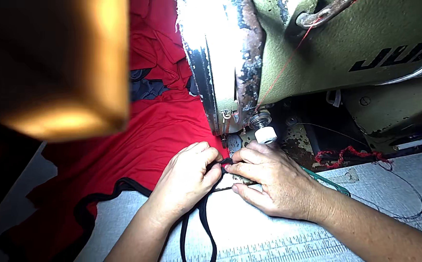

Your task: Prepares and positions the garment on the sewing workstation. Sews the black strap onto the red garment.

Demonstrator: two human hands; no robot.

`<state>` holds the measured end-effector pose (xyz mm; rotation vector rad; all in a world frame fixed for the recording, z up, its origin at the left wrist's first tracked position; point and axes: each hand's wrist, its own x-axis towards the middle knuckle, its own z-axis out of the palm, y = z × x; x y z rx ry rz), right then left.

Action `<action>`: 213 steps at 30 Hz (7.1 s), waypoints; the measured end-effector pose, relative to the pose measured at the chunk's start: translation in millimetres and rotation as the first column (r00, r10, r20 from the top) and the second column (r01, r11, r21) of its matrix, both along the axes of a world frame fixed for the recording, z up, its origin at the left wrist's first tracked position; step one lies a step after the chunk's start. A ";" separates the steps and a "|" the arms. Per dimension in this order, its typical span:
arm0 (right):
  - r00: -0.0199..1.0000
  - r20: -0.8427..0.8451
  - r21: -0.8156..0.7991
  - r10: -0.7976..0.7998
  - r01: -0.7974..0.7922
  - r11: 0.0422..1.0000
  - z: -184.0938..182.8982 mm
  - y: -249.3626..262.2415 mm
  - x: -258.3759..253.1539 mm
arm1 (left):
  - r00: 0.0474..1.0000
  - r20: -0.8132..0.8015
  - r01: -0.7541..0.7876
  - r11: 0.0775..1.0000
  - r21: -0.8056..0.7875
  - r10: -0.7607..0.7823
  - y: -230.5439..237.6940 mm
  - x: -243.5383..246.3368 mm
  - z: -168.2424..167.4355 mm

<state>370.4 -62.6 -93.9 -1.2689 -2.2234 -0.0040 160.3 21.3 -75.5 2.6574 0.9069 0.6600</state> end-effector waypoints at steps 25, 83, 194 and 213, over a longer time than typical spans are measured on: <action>0.989 -0.147 -0.043 0.026 -0.032 0.999 -2.8 0.5 3.5 | 0.988 0.152 0.038 0.993 -0.114 -0.020 -3.3 4.2 -11.5; 0.991 0.028 0.152 -0.129 0.123 0.981 -7.4 -0.5 -3.4 | 0.986 0.071 0.152 0.988 0.020 -0.153 8.6 -8.3 -9.9; 0.946 0.139 0.055 -0.293 0.288 0.956 0.1 13.5 -10.6 | 0.979 0.104 0.170 0.985 0.031 -0.173 39.0 -5.3 -10.9; 0.940 0.152 0.048 -0.305 0.301 0.952 -0.1 14.7 -10.9 | 0.987 0.073 0.139 0.989 0.052 -0.142 36.7 -3.4 -10.5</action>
